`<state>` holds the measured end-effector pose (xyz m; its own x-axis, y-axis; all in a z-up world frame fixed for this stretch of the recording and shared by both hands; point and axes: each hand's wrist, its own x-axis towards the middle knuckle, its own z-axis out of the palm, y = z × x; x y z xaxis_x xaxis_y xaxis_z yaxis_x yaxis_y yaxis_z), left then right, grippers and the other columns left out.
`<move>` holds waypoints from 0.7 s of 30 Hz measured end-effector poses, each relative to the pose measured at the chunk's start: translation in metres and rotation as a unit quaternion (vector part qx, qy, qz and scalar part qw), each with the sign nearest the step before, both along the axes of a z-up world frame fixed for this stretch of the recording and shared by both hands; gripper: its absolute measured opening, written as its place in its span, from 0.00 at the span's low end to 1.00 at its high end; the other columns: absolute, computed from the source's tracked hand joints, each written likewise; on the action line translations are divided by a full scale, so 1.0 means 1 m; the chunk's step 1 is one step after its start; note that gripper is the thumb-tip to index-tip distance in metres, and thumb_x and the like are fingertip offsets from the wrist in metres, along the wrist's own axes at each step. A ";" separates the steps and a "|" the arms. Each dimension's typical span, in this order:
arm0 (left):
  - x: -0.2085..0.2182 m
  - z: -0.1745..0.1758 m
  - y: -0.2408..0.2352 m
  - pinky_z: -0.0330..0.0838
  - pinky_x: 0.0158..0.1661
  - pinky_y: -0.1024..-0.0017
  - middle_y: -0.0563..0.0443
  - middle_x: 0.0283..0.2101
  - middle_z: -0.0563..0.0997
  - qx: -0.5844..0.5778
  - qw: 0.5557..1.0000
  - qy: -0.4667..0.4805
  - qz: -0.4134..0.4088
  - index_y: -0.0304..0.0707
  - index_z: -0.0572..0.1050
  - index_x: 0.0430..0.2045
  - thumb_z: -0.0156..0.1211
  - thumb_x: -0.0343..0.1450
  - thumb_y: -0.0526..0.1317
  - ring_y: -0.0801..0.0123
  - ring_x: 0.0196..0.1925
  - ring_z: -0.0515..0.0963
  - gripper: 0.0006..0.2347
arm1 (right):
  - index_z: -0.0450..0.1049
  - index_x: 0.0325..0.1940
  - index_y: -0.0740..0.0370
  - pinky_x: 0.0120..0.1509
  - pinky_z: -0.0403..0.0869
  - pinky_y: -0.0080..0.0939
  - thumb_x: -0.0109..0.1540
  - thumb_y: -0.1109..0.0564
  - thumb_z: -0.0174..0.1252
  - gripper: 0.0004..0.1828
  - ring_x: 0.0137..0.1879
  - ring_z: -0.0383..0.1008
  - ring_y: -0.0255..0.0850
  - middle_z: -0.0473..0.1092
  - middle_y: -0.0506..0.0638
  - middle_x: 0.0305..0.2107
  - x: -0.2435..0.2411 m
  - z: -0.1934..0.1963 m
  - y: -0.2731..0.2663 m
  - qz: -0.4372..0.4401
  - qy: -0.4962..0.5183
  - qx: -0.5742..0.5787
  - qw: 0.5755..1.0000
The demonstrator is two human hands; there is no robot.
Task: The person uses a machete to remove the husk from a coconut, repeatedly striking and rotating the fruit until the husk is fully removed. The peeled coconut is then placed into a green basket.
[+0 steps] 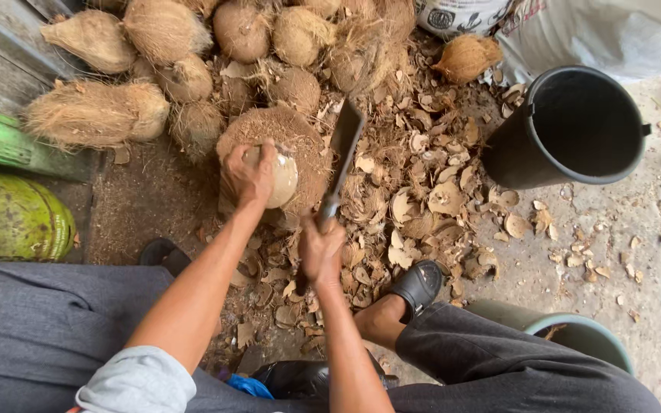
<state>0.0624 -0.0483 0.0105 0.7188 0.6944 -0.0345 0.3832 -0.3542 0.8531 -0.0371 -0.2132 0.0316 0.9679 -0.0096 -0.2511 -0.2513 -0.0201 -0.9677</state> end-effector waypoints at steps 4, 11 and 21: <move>-0.004 -0.022 -0.003 0.71 0.46 0.59 0.51 0.37 0.80 0.089 0.993 -0.046 -0.065 0.43 0.76 0.32 0.63 0.69 0.57 0.64 0.42 0.77 0.17 | 0.71 0.30 0.62 0.16 0.62 0.36 0.65 0.53 0.56 0.12 0.14 0.58 0.35 0.65 0.48 0.16 -0.009 0.000 0.003 0.092 0.267 -0.047 0.958; -0.023 -0.023 0.019 0.72 0.46 0.58 0.50 0.40 0.79 0.118 0.982 -0.084 -0.120 0.43 0.78 0.36 0.57 0.71 0.62 0.63 0.44 0.77 0.21 | 0.69 0.32 0.62 0.17 0.63 0.35 0.65 0.53 0.58 0.12 0.15 0.60 0.33 0.66 0.46 0.16 -0.003 0.045 -0.030 0.145 0.229 0.019 0.962; -0.034 -0.025 0.011 0.72 0.45 0.62 0.50 0.39 0.79 0.126 0.973 -0.113 -0.155 0.44 0.75 0.36 0.54 0.72 0.58 0.64 0.42 0.77 0.18 | 0.64 0.31 0.56 0.18 0.63 0.35 0.65 0.61 0.55 0.10 0.17 0.60 0.32 0.68 0.46 0.17 -0.028 -0.004 -0.012 0.046 0.171 0.027 0.984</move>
